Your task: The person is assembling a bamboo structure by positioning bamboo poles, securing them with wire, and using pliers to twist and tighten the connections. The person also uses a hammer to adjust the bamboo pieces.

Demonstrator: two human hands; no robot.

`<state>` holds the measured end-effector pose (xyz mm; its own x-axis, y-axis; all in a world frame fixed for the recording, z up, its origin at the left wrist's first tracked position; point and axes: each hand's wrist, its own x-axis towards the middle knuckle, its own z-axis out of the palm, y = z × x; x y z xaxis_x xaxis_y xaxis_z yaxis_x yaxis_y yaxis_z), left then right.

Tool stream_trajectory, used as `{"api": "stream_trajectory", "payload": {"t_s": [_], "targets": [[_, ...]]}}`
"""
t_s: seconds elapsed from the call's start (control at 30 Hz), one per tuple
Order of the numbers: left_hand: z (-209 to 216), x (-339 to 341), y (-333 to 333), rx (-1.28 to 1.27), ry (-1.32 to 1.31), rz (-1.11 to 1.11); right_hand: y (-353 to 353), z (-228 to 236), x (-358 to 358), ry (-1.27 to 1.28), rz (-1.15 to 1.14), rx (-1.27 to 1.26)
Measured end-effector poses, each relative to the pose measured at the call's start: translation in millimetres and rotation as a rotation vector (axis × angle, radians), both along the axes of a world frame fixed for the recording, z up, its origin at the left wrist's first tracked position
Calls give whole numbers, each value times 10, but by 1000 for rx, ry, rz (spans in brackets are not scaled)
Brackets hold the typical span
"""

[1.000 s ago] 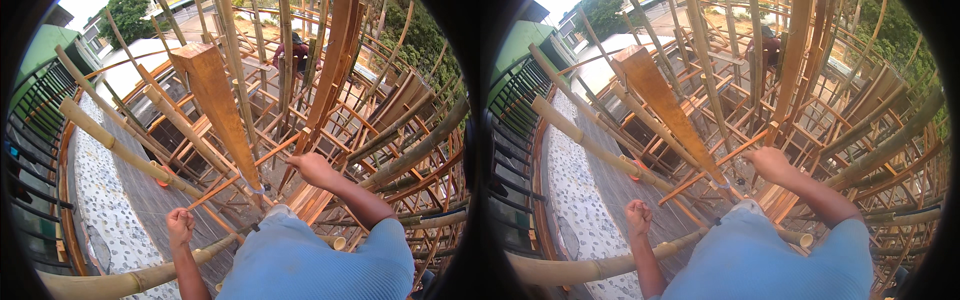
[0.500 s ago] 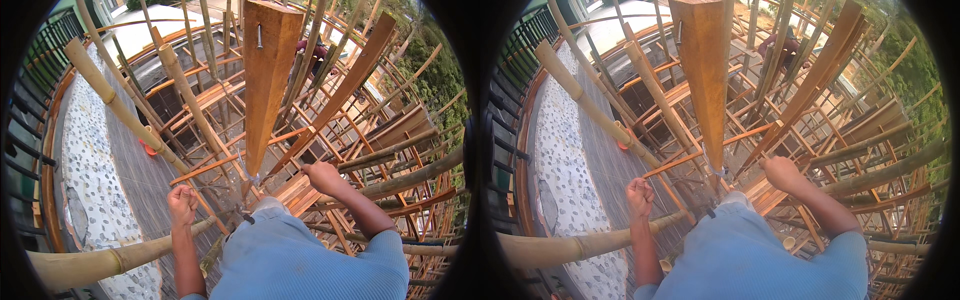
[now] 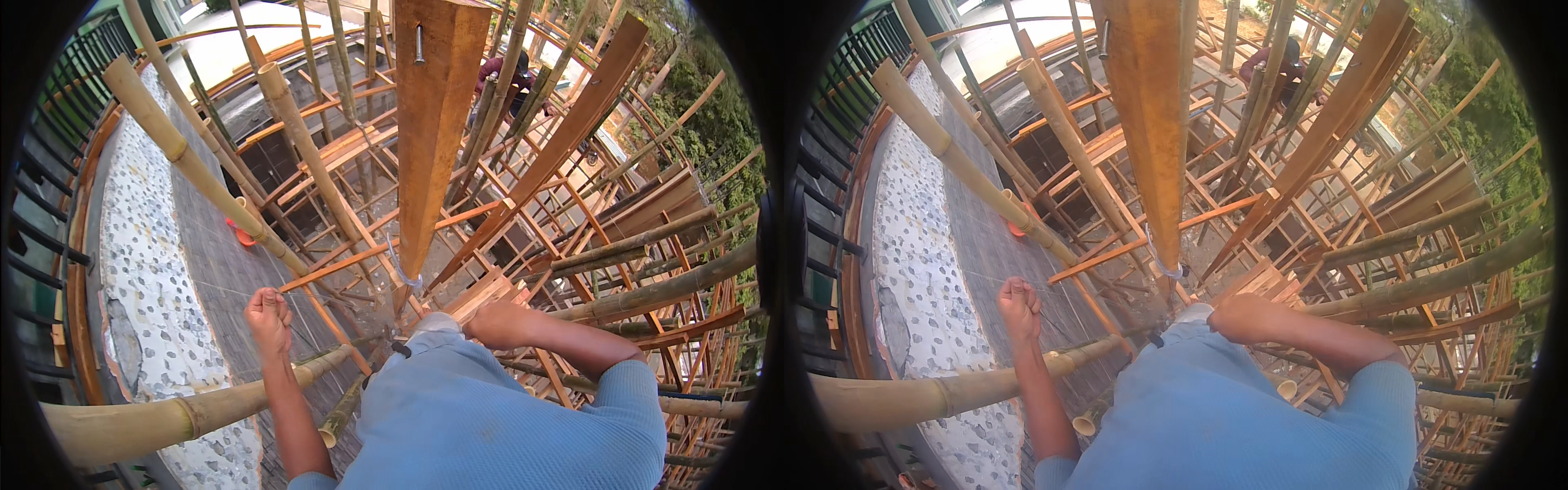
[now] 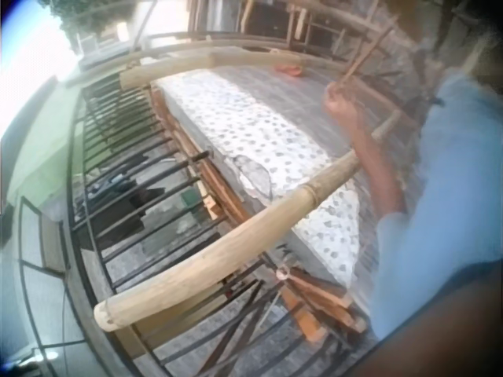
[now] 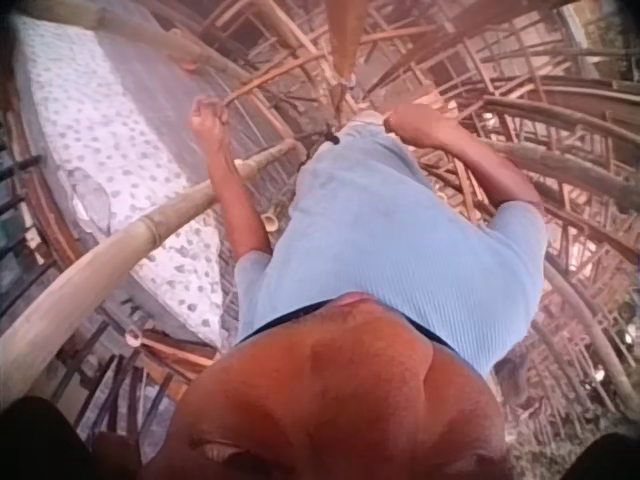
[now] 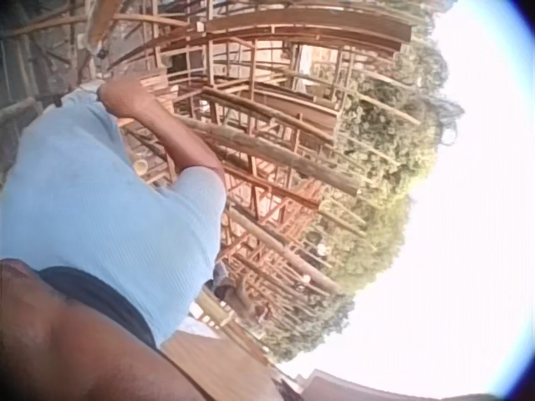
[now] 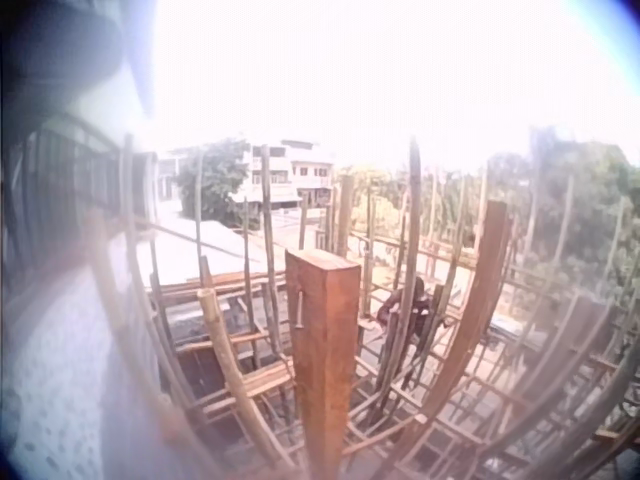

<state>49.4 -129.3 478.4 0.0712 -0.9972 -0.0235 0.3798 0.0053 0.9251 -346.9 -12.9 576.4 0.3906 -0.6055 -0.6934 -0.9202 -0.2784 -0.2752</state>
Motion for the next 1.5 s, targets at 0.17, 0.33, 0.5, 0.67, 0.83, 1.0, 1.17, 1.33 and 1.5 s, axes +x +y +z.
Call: {"api": "stream_trajectory", "payload": {"t_s": [0.17,0.33,0.5,0.67,0.83,1.0,1.17,1.33,1.5], "targets": [[-376,83,-124,177,-318,-141,-314,1211,335,-1105,-183,-101],[-337,-29,440,170,-60,-382,-660,294,-449,-196,-595,-783],[35,70,-157,87,85,-5,-74,215,229,-272,277,59],[-373,-16,-172,147,-278,-107,-444,1094,253,-1164,-507,-415],[-25,72,29,98,-43,-50,-471,-234,-478,-82,-300,-556],[-171,194,-381,86,-100,70,-246,612,535,-1020,330,230],[-535,-23,230,115,-262,-183,-740,412,204,-621,-809,-846],[-290,417,72,64,74,41,-309,-336,205,17,3,-131],[-500,451,-162,106,-91,156,-545,871,759,-1018,292,230]]}}
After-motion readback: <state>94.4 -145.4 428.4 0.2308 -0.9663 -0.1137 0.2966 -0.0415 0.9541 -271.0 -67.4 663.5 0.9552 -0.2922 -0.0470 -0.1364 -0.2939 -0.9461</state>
